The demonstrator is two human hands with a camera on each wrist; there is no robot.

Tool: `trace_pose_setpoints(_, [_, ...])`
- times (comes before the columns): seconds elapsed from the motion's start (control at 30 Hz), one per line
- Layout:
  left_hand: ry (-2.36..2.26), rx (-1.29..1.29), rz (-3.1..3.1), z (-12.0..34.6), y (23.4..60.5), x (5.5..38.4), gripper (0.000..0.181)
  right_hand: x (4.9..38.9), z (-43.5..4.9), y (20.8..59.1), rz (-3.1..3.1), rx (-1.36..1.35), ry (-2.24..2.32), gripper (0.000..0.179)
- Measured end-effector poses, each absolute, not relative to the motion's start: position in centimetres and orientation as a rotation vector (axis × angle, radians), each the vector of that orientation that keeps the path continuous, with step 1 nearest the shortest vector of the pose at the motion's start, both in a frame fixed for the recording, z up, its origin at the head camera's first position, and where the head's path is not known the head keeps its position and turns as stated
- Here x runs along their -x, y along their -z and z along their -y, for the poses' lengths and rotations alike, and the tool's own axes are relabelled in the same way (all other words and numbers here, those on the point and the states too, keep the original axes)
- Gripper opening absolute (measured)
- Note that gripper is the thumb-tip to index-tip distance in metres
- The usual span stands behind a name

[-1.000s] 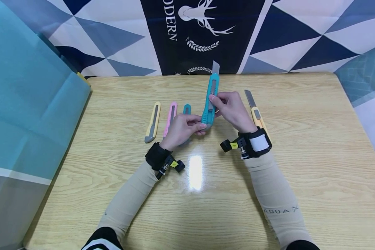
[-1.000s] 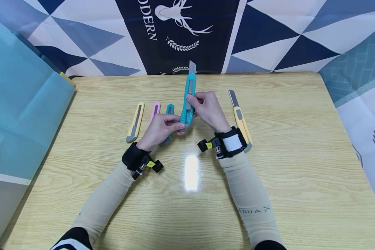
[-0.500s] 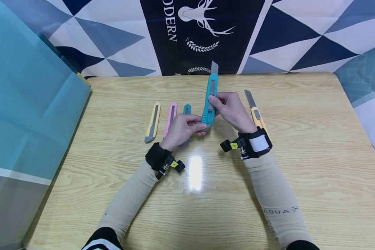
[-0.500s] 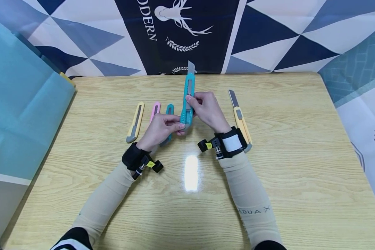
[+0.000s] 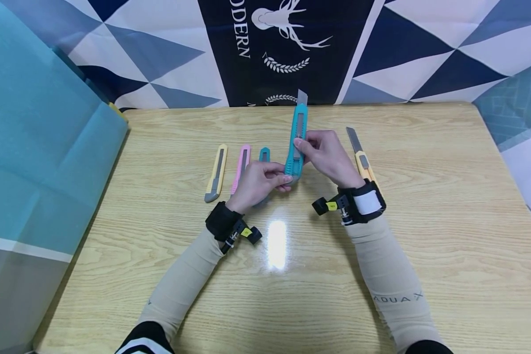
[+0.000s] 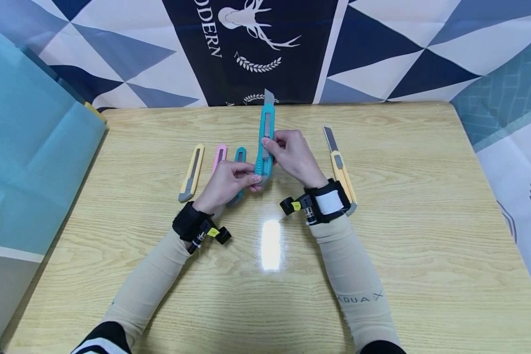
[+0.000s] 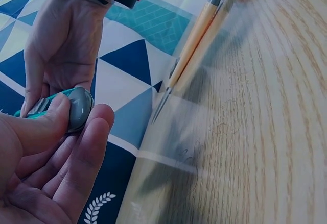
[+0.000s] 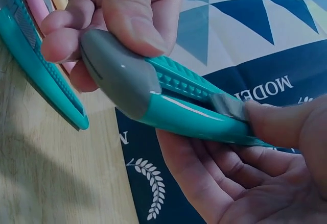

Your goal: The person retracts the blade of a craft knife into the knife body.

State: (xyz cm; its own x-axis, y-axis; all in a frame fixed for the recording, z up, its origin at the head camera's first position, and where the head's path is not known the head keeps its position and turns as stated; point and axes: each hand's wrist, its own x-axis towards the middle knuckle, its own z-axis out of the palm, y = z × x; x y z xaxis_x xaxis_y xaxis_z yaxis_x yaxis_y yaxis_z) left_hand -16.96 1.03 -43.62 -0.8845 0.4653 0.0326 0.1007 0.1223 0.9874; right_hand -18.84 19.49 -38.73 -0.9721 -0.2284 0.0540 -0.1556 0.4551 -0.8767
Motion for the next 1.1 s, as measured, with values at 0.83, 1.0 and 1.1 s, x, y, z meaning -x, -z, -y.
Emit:
trace_pose_setpoints(0.83, [-1.887,-0.499,-2.069,-0.7,42.1,16.8,0.02,19.2,-19.1,39.0,-2.555,0.33,1.654,0.021])
trace_pose_setpoints(1.0, [-1.899,-0.533,-2.106,-0.7,40.7,16.2,0.021,19.2,-19.0,39.1,-2.499,0.324,1.712,0.026])
trace_pose_setpoints(1.1, [-1.893,-0.543,-2.144,-0.6,40.3,16.1,0.021,19.2,-19.0,39.3,-2.442,0.306,1.716,0.034])
